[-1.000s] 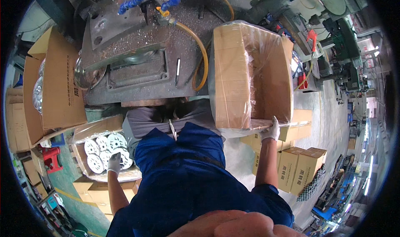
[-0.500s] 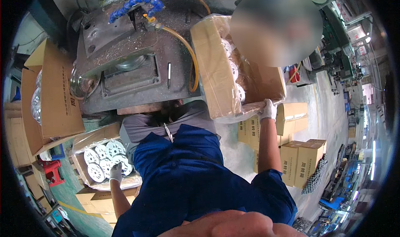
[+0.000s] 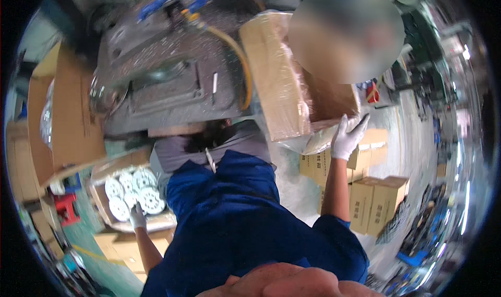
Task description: The recorder takes metal circular parts from a box, places them into a industrial press machine for processing, and then moves the processed parts to another box.
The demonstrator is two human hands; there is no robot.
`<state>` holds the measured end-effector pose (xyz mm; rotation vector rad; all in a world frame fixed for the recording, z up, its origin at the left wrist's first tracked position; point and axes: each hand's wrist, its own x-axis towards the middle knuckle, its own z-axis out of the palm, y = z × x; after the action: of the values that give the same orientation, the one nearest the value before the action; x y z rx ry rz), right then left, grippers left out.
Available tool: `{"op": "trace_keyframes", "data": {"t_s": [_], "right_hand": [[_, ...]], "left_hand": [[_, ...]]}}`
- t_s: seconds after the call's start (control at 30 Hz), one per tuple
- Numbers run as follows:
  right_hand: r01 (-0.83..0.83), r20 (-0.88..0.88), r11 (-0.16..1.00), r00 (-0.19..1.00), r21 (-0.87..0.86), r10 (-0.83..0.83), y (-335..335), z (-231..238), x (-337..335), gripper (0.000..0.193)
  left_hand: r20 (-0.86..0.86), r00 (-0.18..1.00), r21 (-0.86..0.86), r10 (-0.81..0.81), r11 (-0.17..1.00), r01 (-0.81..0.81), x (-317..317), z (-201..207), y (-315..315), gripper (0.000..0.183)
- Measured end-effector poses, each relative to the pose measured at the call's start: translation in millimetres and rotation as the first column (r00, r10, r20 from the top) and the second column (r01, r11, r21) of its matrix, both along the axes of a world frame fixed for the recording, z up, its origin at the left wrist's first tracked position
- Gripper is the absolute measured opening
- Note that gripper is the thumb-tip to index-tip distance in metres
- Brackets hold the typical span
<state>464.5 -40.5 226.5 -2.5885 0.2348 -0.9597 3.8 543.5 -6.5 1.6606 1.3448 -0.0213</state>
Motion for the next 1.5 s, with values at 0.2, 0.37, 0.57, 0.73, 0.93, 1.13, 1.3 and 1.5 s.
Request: {"op": "trace_keyframes", "data": {"t_s": [0.2,0.37,0.57,0.73,0.93,1.13,1.3,1.5], "right_hand": [[-0.700,-0.171,0.687,0.665,0.196,0.727,112.5,36.7,-43.3,0.043],[-0.842,-0.497,0.426,0.227,0.332,0.837,170.2,20.1,-69.6,0.036],[-0.898,-0.608,0.315,0.069,0.307,0.791,207.4,16.3,-70.8,0.036],[-0.900,-0.685,0.345,0.075,0.266,0.725,220.6,17.2,-76.6,0.036],[-0.900,-0.733,0.361,0.072,0.245,0.676,219.6,19.7,-83.4,0.033],[-0.887,-0.756,0.392,0.080,0.243,0.650,232.2,19.2,-88.3,0.030],[-0.930,-0.753,0.299,0.039,0.213,0.657,238.4,18.2,-89.8,0.031],[-0.934,-0.758,0.295,0.042,0.201,0.651,232.7,18.3,-80.5,0.031]], "left_hand": [[-0.303,0.939,0.341,0.161,0.939,-0.051,-42.6,-51.1,21.1,0.054],[-0.085,0.686,0.268,0.722,0.680,-0.682,-30.3,-46.2,10.3,0.070],[-0.006,0.466,0.238,0.885,0.454,-0.858,-28.8,-72.1,44.7,0.078],[-0.030,0.446,0.405,0.895,0.418,-0.813,-47.1,-75.2,88.0,0.093],[-0.673,0.617,0.369,0.408,0.908,-0.199,-39.0,-18.5,117.6,0.118],[-0.688,0.696,0.091,0.205,0.976,-0.198,-28.6,-31.1,114.1,0.153],[-0.659,0.678,0.245,0.326,0.945,-0.216,-25.0,-48.8,107.7,0.130],[-0.504,0.656,0.520,0.562,0.804,-0.289,-61.1,-7.6,116.2,0.046]]}}
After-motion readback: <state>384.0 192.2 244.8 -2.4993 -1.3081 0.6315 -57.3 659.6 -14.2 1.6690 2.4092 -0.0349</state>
